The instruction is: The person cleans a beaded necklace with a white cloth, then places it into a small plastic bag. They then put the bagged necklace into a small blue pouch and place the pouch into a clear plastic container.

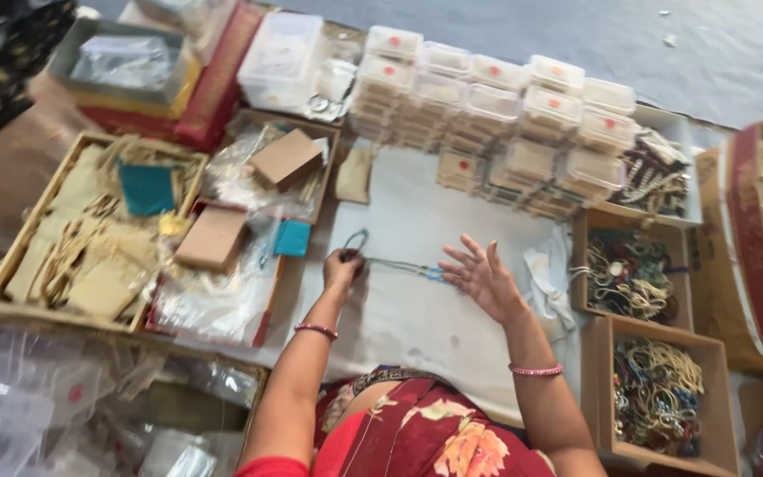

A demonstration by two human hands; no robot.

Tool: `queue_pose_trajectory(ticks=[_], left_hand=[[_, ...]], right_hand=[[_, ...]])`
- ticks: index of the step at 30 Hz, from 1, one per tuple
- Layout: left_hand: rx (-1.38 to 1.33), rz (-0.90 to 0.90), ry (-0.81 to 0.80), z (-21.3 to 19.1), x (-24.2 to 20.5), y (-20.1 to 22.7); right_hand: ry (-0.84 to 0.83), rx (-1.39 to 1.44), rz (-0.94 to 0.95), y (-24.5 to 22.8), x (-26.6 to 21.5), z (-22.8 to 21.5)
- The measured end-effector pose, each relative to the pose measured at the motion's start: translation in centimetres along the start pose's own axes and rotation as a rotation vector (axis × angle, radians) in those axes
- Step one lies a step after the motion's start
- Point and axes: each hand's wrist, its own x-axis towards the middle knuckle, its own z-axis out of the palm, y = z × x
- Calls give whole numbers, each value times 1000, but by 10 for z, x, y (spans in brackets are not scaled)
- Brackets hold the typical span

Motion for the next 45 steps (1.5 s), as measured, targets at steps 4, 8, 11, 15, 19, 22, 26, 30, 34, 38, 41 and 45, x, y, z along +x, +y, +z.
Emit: queue_pose_trajectory(ticks=[4, 8, 11, 15, 19, 22, 26, 30, 34, 38, 41, 45], left_hand=[[261, 171, 1, -6, -13, 20], [843, 474, 78, -22, -38, 35], [982, 612, 82, -29, -63, 52], [991, 1046, -89, -28, -104, 77], [1176, 1138, -206, -28, -110, 69], [1253, 1144, -180, -29, -103, 49], [1372, 1127, 38, -21, -103, 33], [1392, 1064, 106, -21, -107, 36], [1364, 1008, 7, -23, -107, 46], [1330, 989, -24, -22, -104, 42], [1327, 981, -39, -21, -111, 49], [1551, 628, -192, -19, -124, 69]], right_hand=[[542, -1109, -7, 31, 6, -102], [776, -2001, -240, 51, -27, -206], [882, -2092, 77, 44, -53, -176], [1019, -1832, 170, 54, -68, -189], [867, -1658, -361, 82, -21, -186], [542, -1554, -594, 99, 16, -95], [462, -1966, -583, 97, 20, -7], [435, -2268, -278, 80, 19, -29], [463, -2286, -417, 71, 49, -73], [801, -1813, -647, 101, 119, -81], [550, -1882, -719, 151, 152, -50], [-109, -2157, -747, 148, 122, 13]])
